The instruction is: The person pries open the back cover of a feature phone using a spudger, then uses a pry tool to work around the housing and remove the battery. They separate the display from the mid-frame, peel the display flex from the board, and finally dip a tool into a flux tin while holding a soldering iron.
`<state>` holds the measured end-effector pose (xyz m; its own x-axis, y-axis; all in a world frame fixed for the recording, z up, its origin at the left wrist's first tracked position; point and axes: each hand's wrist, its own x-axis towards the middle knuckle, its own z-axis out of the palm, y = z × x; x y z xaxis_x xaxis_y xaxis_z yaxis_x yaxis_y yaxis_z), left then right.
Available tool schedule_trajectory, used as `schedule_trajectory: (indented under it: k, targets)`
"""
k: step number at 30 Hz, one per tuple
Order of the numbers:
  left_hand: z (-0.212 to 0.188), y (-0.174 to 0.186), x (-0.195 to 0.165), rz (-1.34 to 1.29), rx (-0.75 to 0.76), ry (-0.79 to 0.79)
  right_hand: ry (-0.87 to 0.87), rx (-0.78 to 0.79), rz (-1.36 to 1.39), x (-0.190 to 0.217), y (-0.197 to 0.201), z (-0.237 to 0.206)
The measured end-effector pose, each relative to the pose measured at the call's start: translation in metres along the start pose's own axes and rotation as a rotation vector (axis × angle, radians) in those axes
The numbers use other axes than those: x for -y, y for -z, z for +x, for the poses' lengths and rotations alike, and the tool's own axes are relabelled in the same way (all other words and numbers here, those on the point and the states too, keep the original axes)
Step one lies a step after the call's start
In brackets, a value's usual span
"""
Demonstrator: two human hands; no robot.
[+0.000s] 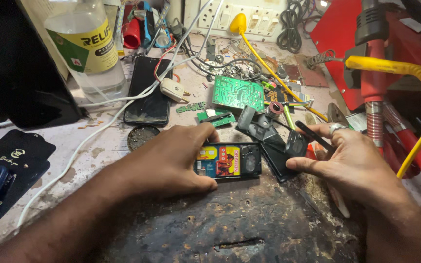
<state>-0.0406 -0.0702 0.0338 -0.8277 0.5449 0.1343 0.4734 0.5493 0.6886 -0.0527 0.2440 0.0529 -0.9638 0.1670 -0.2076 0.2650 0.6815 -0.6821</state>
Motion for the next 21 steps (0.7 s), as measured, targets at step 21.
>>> schedule_trajectory:
  k: [21]
  targets:
    - [0.01,0.002,0.001,-0.824,-0.248,0.237,0.256,-0.006,0.068,-0.021,0.004,0.012]
